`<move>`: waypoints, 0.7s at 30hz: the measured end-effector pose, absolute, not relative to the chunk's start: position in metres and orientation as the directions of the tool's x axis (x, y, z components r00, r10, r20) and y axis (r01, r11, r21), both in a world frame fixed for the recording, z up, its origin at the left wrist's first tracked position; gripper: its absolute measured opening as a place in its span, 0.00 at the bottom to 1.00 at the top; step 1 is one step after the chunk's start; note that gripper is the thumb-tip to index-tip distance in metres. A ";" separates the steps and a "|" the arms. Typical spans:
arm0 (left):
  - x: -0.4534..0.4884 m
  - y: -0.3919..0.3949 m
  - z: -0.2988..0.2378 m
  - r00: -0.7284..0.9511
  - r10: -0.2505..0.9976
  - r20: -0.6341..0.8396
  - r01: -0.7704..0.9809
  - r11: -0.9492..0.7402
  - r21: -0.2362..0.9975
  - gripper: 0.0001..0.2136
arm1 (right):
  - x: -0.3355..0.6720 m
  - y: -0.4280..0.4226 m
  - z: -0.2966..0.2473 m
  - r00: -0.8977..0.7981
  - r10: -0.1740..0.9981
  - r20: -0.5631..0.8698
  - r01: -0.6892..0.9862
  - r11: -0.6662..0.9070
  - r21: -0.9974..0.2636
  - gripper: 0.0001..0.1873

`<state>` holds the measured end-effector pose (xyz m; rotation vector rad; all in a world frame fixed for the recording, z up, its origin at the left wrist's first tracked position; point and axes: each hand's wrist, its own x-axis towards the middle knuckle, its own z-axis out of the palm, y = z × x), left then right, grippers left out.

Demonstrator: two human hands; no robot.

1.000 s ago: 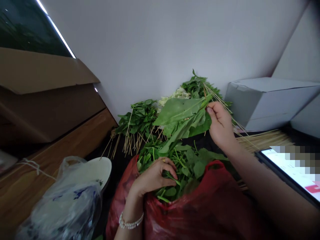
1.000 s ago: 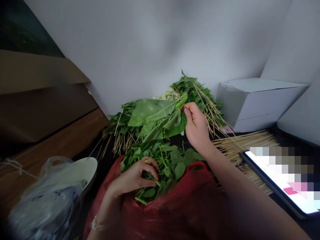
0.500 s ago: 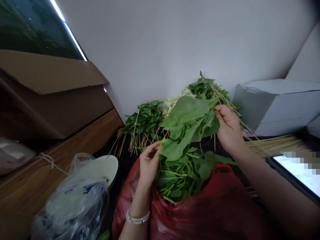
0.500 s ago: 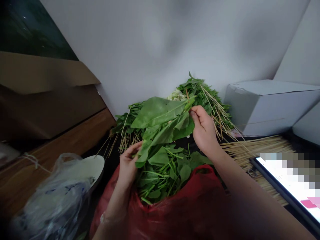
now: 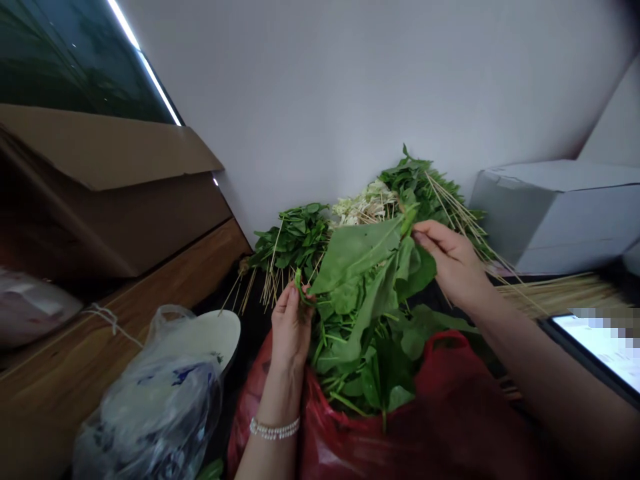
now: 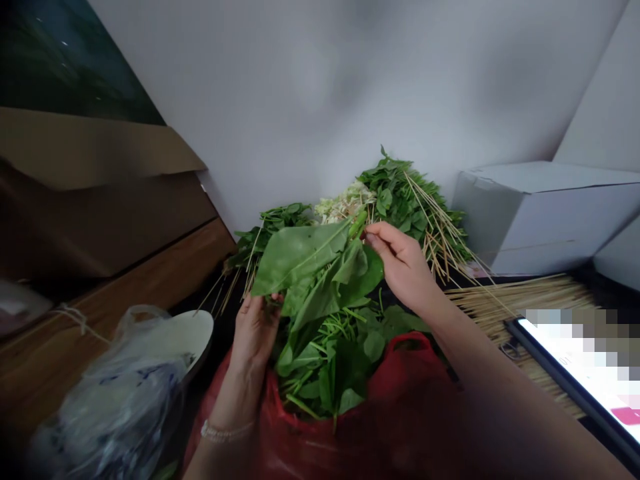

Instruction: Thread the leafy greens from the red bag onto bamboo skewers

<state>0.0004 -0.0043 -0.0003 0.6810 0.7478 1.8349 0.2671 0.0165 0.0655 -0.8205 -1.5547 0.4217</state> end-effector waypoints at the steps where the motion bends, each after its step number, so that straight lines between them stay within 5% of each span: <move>1: 0.000 -0.004 -0.001 -0.308 0.947 0.094 -0.616 -0.274 0.738 0.14 | 0.266 0.014 0.066 -0.029 0.728 0.685 0.248 0.669 -0.700 0.10; 5: 0.001 -0.007 -0.002 -0.226 0.974 0.016 -0.652 -0.163 0.740 0.18 | 0.257 0.003 0.067 -0.292 0.789 0.540 0.278 0.611 -0.742 0.13; 10: 0.005 -0.012 0.001 -0.211 0.975 0.064 -0.596 -0.180 0.783 0.17 | 0.242 -0.002 0.059 -0.589 0.725 0.355 0.349 0.625 -0.698 0.14; 21: 0.012 -0.019 0.009 -0.182 0.980 0.078 -0.511 -0.162 0.844 0.15 | 0.227 -0.001 0.046 -0.517 0.708 0.482 0.414 0.699 -0.583 0.15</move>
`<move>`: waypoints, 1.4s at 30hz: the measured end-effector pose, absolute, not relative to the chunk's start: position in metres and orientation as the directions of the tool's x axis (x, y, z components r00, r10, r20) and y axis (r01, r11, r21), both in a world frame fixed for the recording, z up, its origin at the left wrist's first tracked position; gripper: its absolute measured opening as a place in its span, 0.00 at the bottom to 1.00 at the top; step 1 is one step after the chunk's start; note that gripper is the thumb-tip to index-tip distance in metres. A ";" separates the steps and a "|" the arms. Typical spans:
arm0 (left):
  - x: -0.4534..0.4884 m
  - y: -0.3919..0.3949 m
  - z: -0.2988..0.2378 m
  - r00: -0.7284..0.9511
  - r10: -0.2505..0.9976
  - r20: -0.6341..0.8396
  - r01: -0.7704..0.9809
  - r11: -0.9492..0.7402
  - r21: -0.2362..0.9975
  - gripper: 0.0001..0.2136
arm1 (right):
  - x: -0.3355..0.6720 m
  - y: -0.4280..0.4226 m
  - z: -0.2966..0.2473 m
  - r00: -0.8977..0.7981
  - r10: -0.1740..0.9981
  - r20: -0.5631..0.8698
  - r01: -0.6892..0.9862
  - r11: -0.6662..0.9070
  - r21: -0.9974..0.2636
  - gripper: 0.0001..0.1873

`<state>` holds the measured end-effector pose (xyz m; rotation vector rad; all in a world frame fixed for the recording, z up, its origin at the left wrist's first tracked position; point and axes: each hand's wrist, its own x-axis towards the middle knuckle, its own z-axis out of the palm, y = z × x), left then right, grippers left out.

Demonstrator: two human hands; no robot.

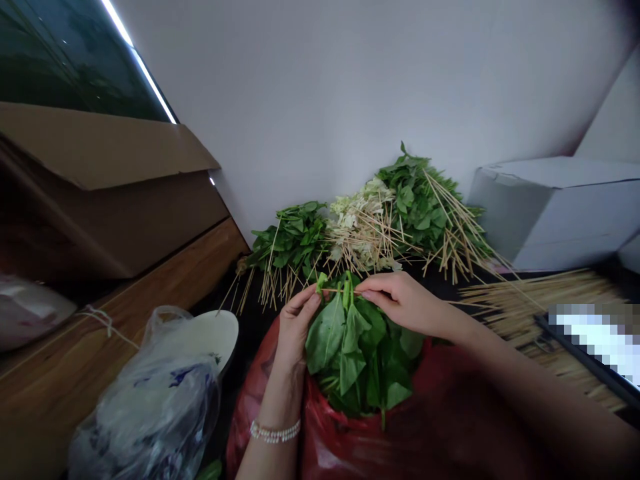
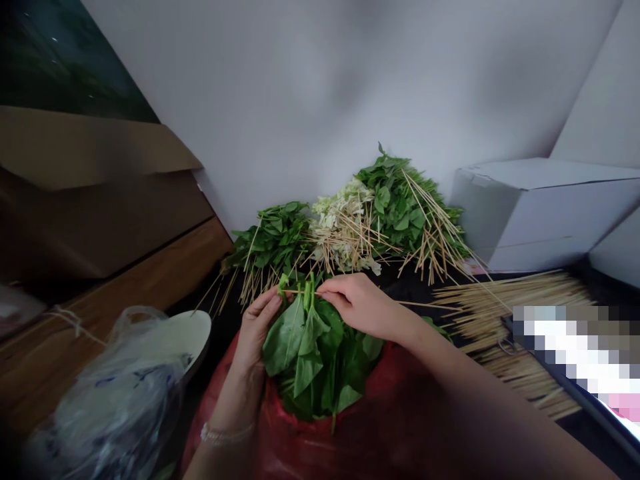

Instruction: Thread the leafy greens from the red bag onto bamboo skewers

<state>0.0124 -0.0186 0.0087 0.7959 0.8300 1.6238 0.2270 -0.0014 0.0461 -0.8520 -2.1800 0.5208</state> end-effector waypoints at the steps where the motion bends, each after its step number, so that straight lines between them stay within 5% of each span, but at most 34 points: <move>1: 0.012 -0.019 0.009 -0.181 0.980 0.078 -0.511 -0.162 0.844 0.15 | 0.227 -0.002 0.046 -0.516 0.707 0.485 0.416 0.701 -0.579 0.15; 15: 0.009 -0.017 0.004 -0.192 0.975 0.112 -0.459 -0.190 0.868 0.12 | 0.225 -0.005 0.048 -0.511 0.717 0.474 0.443 0.692 -0.570 0.15; 23: 0.010 -0.018 0.003 -0.233 0.967 0.104 -0.352 -0.184 0.918 0.11 | 0.224 -0.010 0.047 -0.535 0.719 0.444 0.551 0.695 -0.462 0.15; 35: 0.011 -0.017 0.002 -0.203 0.979 0.032 -0.372 -0.108 0.922 0.13 | 0.206 -0.013 0.031 -0.505 0.701 0.504 0.493 0.713 -0.498 0.15; 42: 0.016 -0.027 0.008 -0.091 0.955 0.282 -0.130 -0.292 0.947 0.19 | 0.208 -0.013 0.034 -0.489 0.678 0.548 0.475 0.734 -0.484 0.15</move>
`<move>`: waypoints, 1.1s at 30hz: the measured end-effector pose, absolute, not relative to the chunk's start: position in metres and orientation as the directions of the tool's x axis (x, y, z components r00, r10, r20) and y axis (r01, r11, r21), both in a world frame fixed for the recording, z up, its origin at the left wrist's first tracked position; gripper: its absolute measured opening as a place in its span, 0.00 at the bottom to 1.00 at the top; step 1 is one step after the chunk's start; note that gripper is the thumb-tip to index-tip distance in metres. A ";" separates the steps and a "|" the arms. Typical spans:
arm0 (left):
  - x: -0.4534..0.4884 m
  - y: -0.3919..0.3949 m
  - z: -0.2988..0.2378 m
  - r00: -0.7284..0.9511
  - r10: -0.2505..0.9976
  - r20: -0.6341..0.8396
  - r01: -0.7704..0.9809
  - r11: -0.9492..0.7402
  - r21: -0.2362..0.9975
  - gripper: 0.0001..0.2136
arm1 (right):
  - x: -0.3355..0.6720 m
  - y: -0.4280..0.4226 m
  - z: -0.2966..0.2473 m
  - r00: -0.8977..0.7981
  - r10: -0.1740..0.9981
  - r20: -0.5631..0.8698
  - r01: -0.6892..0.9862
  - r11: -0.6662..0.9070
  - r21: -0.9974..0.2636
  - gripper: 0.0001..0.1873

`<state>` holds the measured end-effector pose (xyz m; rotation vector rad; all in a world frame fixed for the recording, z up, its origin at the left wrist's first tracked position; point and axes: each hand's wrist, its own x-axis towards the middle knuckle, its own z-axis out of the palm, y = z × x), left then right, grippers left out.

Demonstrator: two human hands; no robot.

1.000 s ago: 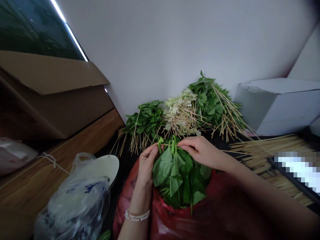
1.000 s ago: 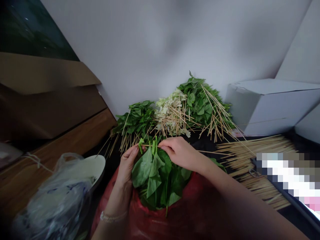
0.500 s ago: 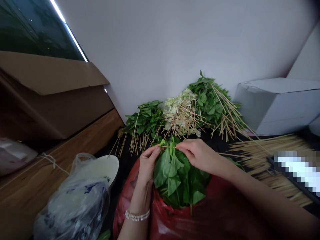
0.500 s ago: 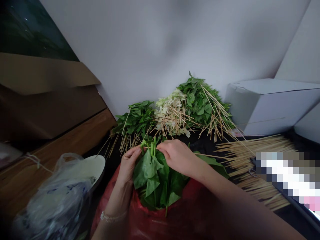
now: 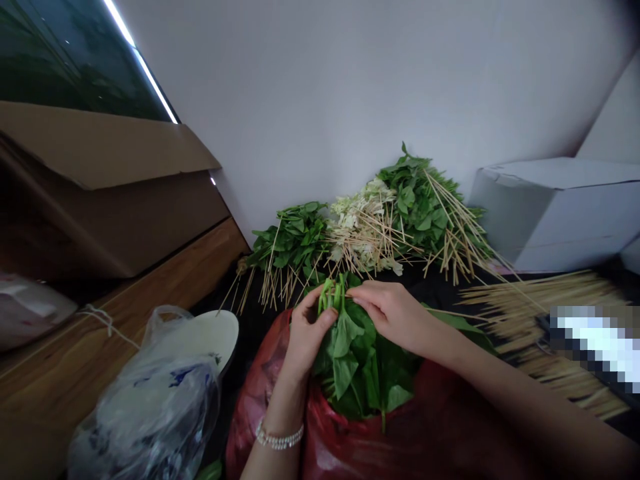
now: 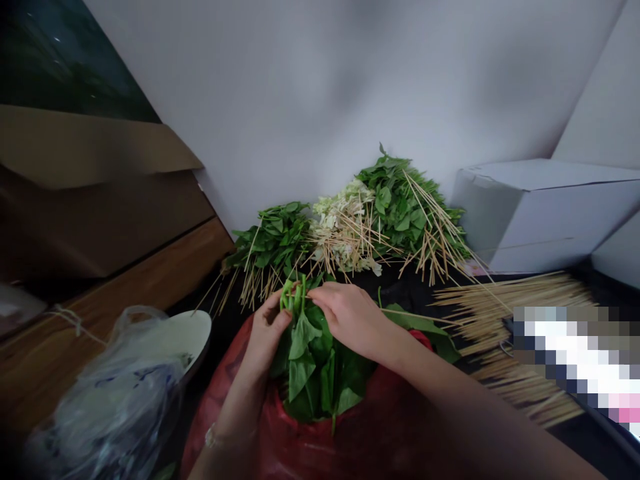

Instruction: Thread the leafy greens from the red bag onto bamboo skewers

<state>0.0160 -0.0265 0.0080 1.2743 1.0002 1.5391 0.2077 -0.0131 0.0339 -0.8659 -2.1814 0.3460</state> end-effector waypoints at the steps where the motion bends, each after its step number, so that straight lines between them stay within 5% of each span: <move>1: 0.017 -0.029 0.010 -0.051 0.952 0.301 -0.066 -0.304 0.950 0.20 | 0.209 -0.013 0.035 -0.487 0.676 0.553 0.481 0.736 -0.477 0.15; 5: 0.018 -0.033 0.014 -0.057 0.954 0.295 0.057 -0.292 0.955 0.14 | 0.220 -0.008 0.043 -0.497 0.656 0.568 0.541 0.746 -0.388 0.15; 11: 0.007 -0.026 0.011 -0.299 0.935 0.190 -0.307 -0.283 0.909 0.18 | 0.258 0.007 0.058 -0.456 0.641 0.617 0.657 0.710 -0.251 0.15; 17: 0.008 -0.021 0.015 -0.256 0.966 0.040 -0.659 -0.204 0.724 0.24 | 0.274 0.035 0.069 -0.349 0.697 0.627 0.648 0.663 -0.376 0.14; 23: 0.007 -0.016 0.010 -0.298 0.954 -0.011 -0.625 -0.187 0.758 0.24 | 0.238 0.100 0.084 -0.193 0.778 0.598 0.497 0.603 -0.624 0.14; 33: 0.004 -0.010 -0.004 -0.284 0.958 -0.033 -0.548 -0.134 0.826 0.24 | 0.150 0.213 0.074 -0.162 0.876 0.454 0.561 0.460 -0.688 0.14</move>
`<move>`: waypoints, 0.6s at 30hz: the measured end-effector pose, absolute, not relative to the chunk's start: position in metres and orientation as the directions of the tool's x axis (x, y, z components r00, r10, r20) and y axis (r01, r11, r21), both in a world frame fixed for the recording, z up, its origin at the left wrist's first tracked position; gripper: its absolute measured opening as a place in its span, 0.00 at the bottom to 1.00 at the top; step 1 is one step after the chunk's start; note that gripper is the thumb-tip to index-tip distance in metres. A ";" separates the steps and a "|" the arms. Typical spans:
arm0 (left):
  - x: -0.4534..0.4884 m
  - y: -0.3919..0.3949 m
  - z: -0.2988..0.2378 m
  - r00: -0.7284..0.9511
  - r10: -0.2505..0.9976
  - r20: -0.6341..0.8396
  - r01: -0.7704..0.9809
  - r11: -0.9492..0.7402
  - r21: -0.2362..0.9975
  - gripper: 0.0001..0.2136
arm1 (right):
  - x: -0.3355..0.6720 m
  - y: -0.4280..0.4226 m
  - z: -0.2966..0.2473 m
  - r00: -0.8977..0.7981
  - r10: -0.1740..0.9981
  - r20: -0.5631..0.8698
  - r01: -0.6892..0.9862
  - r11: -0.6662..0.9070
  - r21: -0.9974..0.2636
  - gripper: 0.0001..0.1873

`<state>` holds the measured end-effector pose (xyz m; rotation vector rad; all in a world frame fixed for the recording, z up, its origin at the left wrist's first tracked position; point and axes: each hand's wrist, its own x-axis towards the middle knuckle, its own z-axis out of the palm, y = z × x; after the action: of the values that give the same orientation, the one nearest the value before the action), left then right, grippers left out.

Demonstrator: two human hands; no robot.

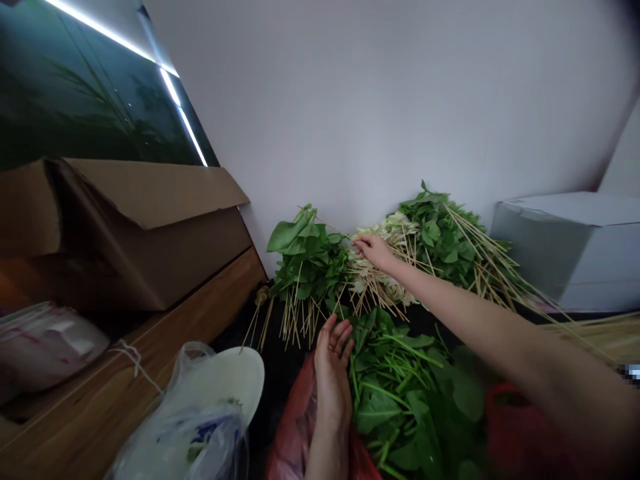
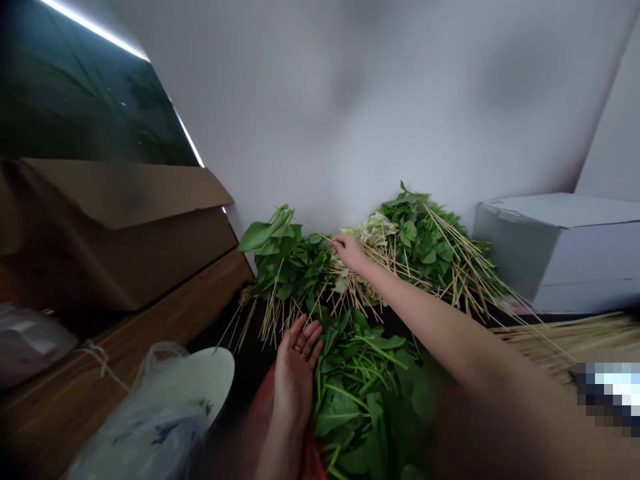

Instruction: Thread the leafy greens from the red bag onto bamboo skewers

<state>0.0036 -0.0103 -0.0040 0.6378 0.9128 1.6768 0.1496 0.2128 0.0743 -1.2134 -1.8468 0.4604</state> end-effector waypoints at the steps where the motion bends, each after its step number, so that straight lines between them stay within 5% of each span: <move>1: 0.004 -0.010 -0.005 -0.283 0.959 -0.025 -0.542 -0.138 0.829 0.24 | 0.146 0.219 0.071 -0.161 0.887 0.432 0.587 0.438 -0.681 0.15; 18: 0.006 -0.014 -0.005 -0.282 0.958 -0.048 -0.535 -0.116 0.837 0.23 | 0.141 0.223 0.034 -0.216 0.909 0.357 0.857 0.352 -0.377 0.18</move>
<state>0.0065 -0.0138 -0.0047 0.6391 0.9390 1.6600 0.1407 0.2231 0.0336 -1.5320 -2.1027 0.1323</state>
